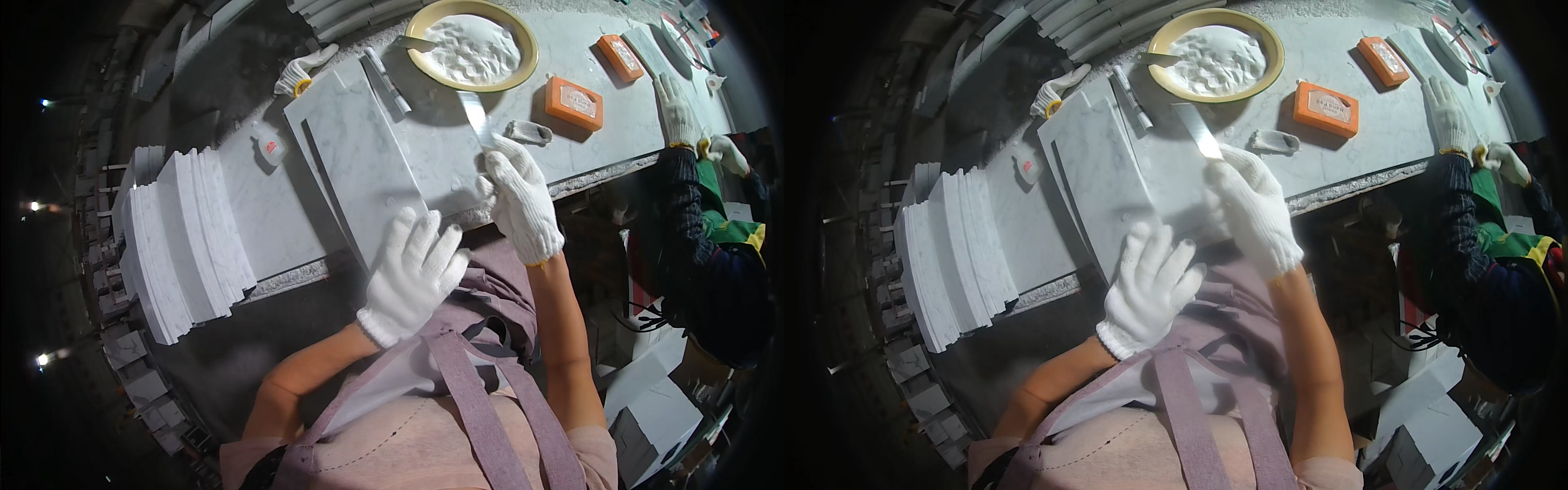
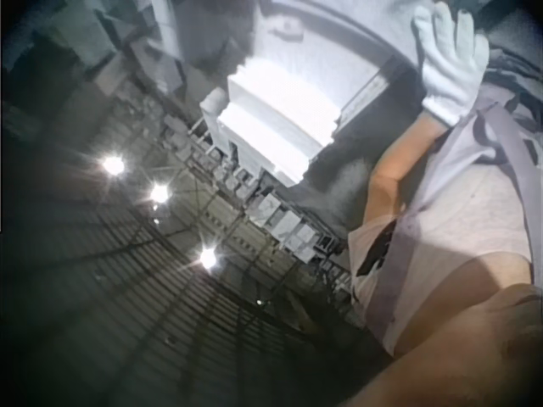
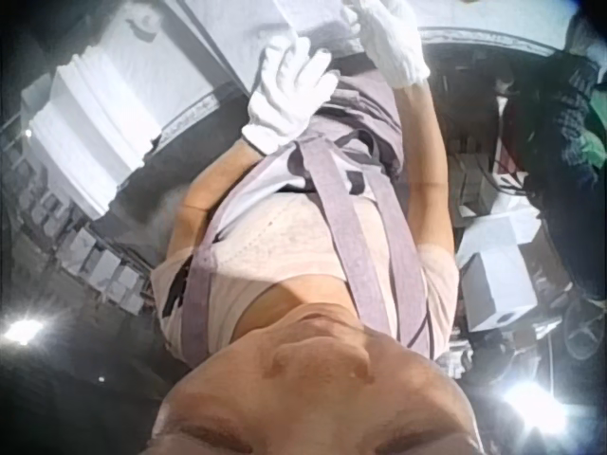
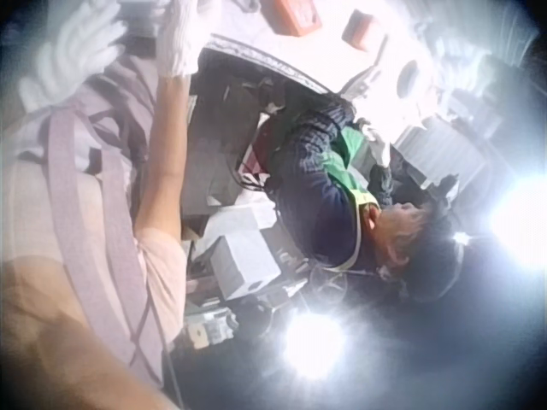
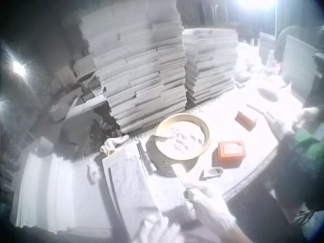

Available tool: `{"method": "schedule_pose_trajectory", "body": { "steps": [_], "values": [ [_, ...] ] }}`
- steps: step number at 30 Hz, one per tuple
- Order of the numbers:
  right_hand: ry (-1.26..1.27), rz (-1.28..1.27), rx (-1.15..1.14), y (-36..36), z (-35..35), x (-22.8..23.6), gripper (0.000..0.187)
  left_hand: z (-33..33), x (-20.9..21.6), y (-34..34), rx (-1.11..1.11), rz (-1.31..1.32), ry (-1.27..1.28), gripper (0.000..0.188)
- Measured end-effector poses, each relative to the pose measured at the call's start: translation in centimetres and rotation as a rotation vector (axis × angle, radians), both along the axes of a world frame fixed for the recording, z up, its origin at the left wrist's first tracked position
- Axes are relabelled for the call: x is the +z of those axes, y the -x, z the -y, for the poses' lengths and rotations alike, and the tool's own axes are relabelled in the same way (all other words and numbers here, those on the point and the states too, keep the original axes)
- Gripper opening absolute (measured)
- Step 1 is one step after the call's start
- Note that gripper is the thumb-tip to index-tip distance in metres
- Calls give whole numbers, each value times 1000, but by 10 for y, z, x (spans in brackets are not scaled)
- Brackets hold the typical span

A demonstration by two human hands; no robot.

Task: The person applies a white paste to the edges of rectangular stone tiles using a small tool, then spreads it evenly. They handle multiple tiles one at a time, occasionally moving to retrieve more tiles and returning to the workbench to continue the process.

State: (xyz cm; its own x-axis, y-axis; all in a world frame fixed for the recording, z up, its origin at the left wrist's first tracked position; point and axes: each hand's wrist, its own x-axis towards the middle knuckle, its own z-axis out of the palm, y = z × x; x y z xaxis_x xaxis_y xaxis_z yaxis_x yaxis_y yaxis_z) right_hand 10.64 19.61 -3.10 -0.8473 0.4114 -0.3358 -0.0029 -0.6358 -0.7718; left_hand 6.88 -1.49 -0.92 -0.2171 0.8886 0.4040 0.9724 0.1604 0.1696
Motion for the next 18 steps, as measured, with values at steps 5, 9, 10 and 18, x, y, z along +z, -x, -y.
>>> {"method": "schedule_pose_trajectory", "body": {
  "steps": [5,9,10,18],
  "values": [
    [-60,-51,112,40,12,12,50,6,22,2,-9,139,-168,25],
    [-124,-160,215,82,22,27,49,14,31,-3,85,212,-209,23],
    [-132,-223,263,92,22,30,46,16,32,-5,116,233,-227,19],
    [-580,-268,578,153,27,44,41,27,11,-14,146,208,-403,21]
  ]
}}
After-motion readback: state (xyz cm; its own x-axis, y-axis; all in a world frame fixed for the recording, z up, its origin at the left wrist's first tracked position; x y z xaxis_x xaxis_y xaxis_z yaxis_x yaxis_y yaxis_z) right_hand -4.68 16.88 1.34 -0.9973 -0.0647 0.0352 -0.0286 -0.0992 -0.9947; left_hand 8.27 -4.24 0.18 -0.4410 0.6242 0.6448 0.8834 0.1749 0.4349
